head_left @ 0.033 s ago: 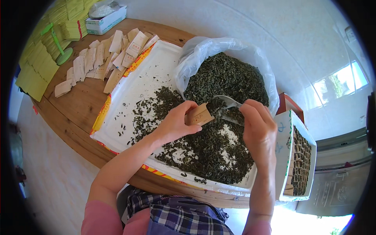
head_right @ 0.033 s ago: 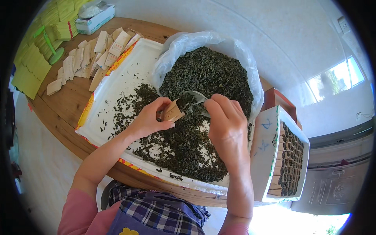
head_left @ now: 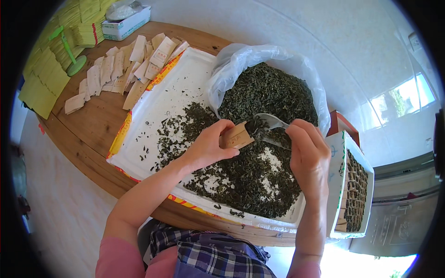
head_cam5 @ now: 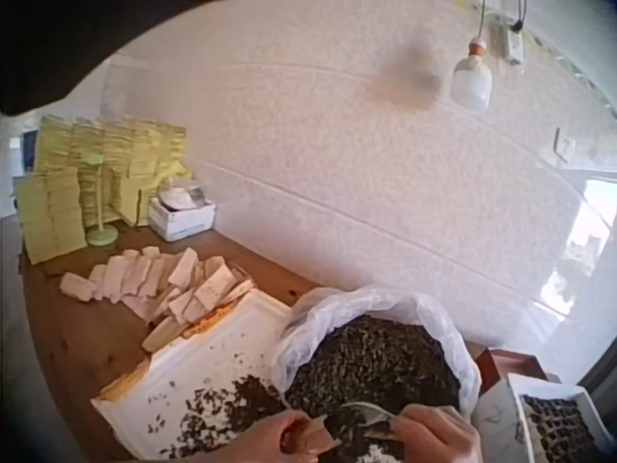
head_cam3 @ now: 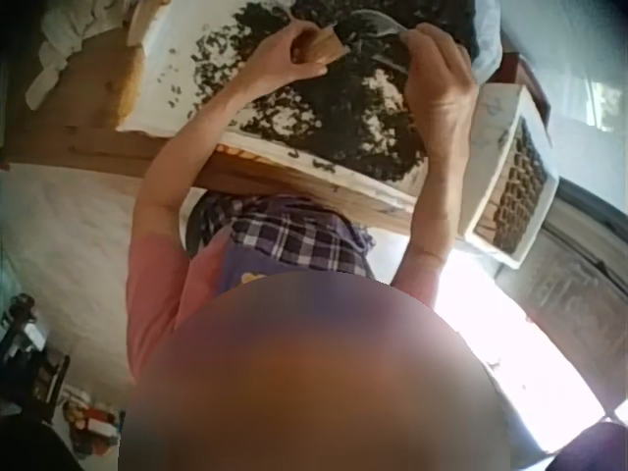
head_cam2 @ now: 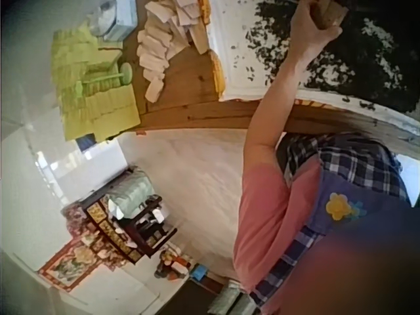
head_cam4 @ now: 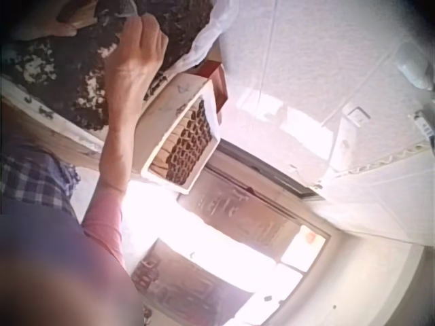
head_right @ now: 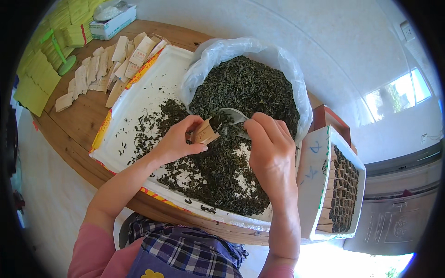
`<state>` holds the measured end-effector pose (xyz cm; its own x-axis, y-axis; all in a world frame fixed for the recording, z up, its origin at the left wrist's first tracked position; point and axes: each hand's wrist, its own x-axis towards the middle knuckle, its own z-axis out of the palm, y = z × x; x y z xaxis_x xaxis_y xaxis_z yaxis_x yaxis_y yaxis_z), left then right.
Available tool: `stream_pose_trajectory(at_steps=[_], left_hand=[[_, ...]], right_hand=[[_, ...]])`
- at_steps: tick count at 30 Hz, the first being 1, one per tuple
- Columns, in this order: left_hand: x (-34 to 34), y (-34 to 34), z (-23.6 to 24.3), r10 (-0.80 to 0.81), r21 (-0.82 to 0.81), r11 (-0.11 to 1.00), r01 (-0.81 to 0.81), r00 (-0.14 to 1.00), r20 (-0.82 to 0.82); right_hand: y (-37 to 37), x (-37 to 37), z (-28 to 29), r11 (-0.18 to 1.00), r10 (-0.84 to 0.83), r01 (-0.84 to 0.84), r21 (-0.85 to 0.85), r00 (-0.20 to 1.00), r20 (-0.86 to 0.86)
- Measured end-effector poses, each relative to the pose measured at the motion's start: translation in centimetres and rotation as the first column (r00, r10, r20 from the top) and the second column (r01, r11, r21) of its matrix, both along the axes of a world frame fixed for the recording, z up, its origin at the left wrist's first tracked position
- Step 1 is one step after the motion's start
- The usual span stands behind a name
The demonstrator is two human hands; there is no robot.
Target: Filling tea filter bags with dried tea leaves using a spoon and placing them into a storage tray.
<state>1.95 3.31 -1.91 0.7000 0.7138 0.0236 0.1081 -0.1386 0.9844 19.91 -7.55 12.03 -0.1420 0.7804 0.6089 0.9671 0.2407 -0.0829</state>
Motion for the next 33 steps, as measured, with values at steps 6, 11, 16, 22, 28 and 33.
stream_pose_trajectory(at_steps=[6,11,16,22,28,33], left_hand=[[0.4,0.0,-0.4,-0.025,-0.07,0.997,0.03,0.997,0.071],[0.2,-0.1,0.0,-0.024,-0.074,0.997,0.028,0.998,0.056],[0.5,-0.1,-0.1,-0.047,-0.063,0.997,0.048,0.999,0.028],[0.2,-0.2,-0.2,-0.039,-0.078,0.996,0.05,0.991,0.13],[0.3,-0.8,0.0,-0.109,-0.375,0.89,0.26,0.919,0.38],[-0.4,-0.7,-0.2,-0.193,-0.407,0.843,0.352,0.904,0.382]], right_hand=[[-0.5,-1.4,-1.0,0.992,0.101,-0.093,-0.08,0.99,0.096],[-1.0,-0.6,-0.7,0.998,0.04,-0.042,0.038,0.998,0.043],[-1.4,-1.0,-1.5,0.995,0.081,-0.079,-0.053,0.995,0.05],[-3.8,1.2,-2.4,0.98,-0.183,0.197,0.017,0.934,-0.306],[-8.2,4.5,-10.4,0.892,-0.436,0.259,-0.37,0.709,-0.554],[-7.4,2.9,-10.1,0.918,-0.337,0.183,-0.352,0.827,-0.45]])
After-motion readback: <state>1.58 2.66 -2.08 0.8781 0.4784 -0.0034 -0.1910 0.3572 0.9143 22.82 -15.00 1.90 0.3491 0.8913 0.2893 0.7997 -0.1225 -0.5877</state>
